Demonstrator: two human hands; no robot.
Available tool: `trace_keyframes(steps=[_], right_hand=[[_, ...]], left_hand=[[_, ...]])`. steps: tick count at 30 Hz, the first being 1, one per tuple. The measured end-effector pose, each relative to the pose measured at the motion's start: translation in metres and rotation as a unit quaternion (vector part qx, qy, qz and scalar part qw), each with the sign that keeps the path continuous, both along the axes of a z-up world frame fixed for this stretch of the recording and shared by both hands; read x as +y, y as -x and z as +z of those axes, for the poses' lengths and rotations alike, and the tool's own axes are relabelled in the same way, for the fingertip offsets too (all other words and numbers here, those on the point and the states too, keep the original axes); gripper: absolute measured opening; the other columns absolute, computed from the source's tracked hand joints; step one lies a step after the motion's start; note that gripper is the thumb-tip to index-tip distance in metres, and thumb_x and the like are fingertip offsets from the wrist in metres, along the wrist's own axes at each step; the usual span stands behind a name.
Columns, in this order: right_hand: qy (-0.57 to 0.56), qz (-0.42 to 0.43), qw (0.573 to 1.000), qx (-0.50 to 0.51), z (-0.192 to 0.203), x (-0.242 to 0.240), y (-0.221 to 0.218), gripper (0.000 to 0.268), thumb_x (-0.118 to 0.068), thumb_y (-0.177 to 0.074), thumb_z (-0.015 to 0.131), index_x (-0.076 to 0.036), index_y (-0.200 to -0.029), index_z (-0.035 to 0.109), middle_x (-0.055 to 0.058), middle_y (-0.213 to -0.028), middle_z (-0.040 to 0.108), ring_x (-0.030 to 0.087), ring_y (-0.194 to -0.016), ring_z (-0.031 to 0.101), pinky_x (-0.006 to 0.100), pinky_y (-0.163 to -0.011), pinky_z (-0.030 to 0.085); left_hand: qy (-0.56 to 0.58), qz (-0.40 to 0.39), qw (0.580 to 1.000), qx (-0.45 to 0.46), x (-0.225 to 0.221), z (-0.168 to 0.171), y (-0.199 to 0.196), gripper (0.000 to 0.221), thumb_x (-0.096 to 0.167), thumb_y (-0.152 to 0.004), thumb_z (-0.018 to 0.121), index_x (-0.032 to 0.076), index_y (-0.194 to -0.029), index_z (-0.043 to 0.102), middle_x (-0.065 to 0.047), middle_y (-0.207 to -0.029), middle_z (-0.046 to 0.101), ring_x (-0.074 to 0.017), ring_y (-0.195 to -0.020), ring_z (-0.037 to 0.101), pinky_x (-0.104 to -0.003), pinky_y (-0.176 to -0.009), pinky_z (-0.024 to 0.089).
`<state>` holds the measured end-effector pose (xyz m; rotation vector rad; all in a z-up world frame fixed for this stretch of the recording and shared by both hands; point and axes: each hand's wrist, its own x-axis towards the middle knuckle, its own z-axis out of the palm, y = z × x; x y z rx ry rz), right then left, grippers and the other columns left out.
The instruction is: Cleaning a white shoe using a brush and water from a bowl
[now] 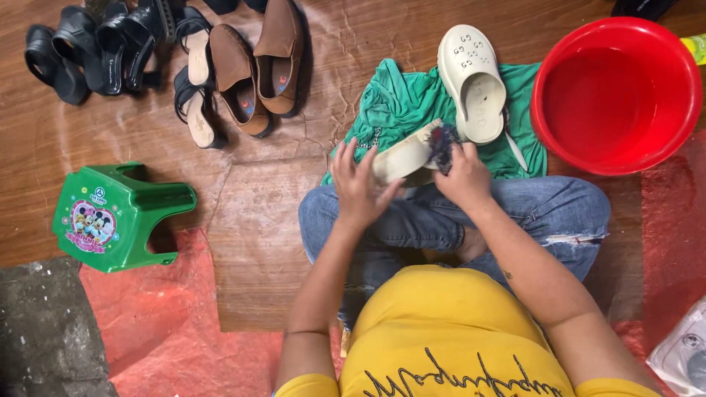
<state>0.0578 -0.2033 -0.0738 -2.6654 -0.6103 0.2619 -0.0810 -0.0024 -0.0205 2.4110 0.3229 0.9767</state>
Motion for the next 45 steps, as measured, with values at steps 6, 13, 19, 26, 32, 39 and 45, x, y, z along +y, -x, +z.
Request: trace_keyframes(steps=[6,13,19,26,32,39,45], right_hand=[[-0.036,-0.015,0.999,0.021,-0.013,-0.006,-0.006,0.067,-0.045,-0.075,0.073,-0.014,-0.132,0.059,0.014,-0.115,0.056,0.051,-0.096,0.069,0.062,-0.084,0.058],[-0.072,-0.032,0.99,0.113,0.005,-0.012,-0.017,0.077,-0.043,-0.069,0.083,-0.015,-0.138,0.059,0.016,-0.12,0.059,0.047,-0.114,0.065,0.059,-0.095,0.054],[-0.265,-0.096,0.909,0.306,0.038,-0.007,-0.017,0.059,-0.026,-0.068,0.094,-0.004,-0.117,0.069,0.014,-0.102,0.072,0.028,-0.1,0.068,0.042,-0.083,0.055],[-0.216,0.131,0.967,-0.006,0.094,0.038,0.028,0.038,-0.037,-0.077,0.08,-0.02,-0.109,0.07,0.007,-0.098,0.06,0.034,-0.092,0.069,0.042,-0.079,0.056],[-0.168,0.137,0.974,-0.061,0.074,0.045,0.031,0.038,-0.03,-0.073,0.074,-0.033,-0.111,0.073,-0.003,-0.105,0.058,0.03,-0.092,0.071,0.039,-0.078,0.058],[-0.171,0.051,0.984,0.008,0.024,0.015,-0.001,0.032,-0.02,-0.071,0.073,-0.019,-0.103,0.075,0.007,-0.094,0.064,0.037,-0.09,0.069,0.045,-0.076,0.057],[-0.057,-0.033,0.996,0.056,-0.03,-0.032,-0.046,0.025,-0.03,-0.078,0.07,-0.012,-0.094,0.073,0.014,-0.093,0.066,0.042,-0.09,0.069,0.052,-0.079,0.057]], left_hand=[[0.055,-0.049,0.996,0.058,0.012,0.003,0.004,0.087,0.048,-0.06,0.098,0.013,-0.133,0.065,-0.02,-0.143,0.05,-0.048,-0.138,0.042,-0.061,-0.117,0.028],[0.037,-0.039,0.996,0.072,0.018,-0.024,-0.001,0.087,0.045,-0.062,0.097,0.02,-0.138,0.064,-0.013,-0.129,0.056,-0.0373,-0.125,0.052,-0.059,-0.114,0.029],[0.116,-0.066,0.987,0.09,0.025,-0.024,0.0,0.08,0.031,-0.062,0.097,0.016,-0.134,0.065,-0.015,-0.109,0.063,-0.038,-0.1,0.063,-0.052,-0.096,0.044],[0.111,-0.077,0.987,0.083,0.021,-0.026,-0.002,0.079,0.022,-0.062,0.093,0.014,-0.134,0.064,-0.014,-0.108,0.062,-0.038,-0.094,0.065,-0.05,-0.088,0.048],[0.127,-0.074,0.986,0.084,0.019,-0.026,0.0,0.08,0.012,-0.058,0.09,0.012,-0.134,0.065,-0.015,-0.111,0.063,-0.0384,-0.095,0.067,-0.05,-0.09,0.051],[0.131,-0.055,0.987,0.08,0.021,-0.02,0.0,0.074,0.025,-0.067,0.094,0.014,-0.134,0.066,-0.012,-0.11,0.063,-0.0339,-0.088,0.067,-0.046,-0.083,0.053],[0.13,-0.078,0.983,0.105,0.021,-0.011,-0.003,0.08,0.015,-0.059,0.094,0.014,-0.134,0.066,-0.014,-0.112,0.062,-0.039,-0.093,0.068,-0.049,-0.085,0.053]])
